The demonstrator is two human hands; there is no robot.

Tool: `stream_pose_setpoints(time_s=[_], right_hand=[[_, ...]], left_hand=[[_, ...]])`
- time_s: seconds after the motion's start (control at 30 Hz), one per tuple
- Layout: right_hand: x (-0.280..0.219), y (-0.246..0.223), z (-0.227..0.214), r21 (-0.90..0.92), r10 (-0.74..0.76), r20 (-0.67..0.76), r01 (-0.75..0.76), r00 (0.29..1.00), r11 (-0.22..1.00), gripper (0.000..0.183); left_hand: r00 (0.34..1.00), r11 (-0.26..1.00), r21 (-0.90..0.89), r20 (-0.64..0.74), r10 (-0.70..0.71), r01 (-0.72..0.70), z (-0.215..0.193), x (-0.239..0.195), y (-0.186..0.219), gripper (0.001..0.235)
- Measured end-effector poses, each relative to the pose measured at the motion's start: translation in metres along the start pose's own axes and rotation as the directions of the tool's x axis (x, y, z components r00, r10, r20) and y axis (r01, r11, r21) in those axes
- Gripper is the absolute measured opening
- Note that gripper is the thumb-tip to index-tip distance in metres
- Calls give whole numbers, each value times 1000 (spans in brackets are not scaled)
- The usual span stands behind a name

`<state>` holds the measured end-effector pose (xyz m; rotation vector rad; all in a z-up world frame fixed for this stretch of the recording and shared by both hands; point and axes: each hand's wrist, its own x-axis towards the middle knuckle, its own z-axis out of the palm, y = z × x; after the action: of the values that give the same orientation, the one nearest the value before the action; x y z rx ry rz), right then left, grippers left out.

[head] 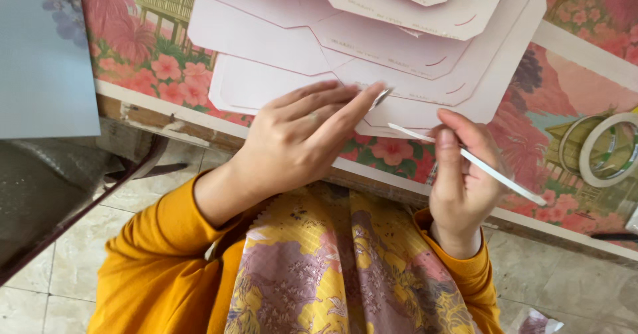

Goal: The person applies a strip of white tape to the flap of each pink envelope in a stack. They smooth the tape down with their fingers and proceed to the next envelope one at a time.

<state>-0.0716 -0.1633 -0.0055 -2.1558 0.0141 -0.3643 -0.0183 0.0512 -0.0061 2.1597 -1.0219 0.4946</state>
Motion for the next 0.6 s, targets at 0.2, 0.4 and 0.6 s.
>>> stream_pose_setpoints(time_s=[0.2, 0.4, 0.6], right_hand=[[12, -14, 11, -228, -212, 131, 238, 968, 944, 22], [9, 21, -21, -451, -303, -119, 220, 946, 865, 23], [12, 46, -27, -441, -360, -76, 293, 930, 849, 12]], left_hand=[[981, 981, 105, 120, 152, -164, -4, -13, -10, 31], [983, 971, 189, 132, 125, -149, 1, -7, -7, 33], [989, 993, 23, 94, 115, -117, 14, 2, 5, 29]])
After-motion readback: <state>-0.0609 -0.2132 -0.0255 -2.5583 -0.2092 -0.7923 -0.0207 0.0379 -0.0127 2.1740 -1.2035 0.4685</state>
